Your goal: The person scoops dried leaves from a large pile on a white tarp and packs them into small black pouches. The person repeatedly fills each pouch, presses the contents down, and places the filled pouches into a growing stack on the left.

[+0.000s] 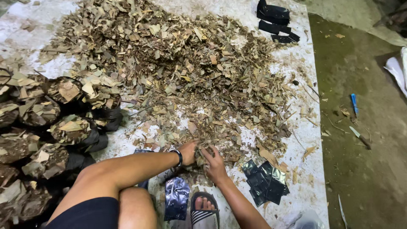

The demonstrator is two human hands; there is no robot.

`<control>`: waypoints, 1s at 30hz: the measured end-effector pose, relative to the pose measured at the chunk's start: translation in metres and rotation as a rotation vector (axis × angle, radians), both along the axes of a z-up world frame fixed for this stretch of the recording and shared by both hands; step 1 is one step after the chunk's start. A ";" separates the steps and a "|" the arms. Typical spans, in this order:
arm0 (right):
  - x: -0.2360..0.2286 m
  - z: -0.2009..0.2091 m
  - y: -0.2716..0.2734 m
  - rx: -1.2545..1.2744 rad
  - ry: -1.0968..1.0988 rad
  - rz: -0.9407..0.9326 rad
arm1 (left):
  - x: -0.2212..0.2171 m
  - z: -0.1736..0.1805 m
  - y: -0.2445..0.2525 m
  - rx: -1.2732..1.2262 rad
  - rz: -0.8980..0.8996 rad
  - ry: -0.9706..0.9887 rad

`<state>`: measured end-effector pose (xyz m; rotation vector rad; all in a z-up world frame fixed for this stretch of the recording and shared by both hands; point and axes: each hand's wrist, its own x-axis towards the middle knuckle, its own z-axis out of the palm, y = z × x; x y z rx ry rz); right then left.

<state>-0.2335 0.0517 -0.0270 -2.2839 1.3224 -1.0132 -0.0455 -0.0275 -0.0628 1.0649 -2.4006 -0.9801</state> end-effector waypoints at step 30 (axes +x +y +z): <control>0.020 0.055 -0.041 0.816 0.423 0.164 | 0.001 0.020 0.013 0.328 0.249 -0.258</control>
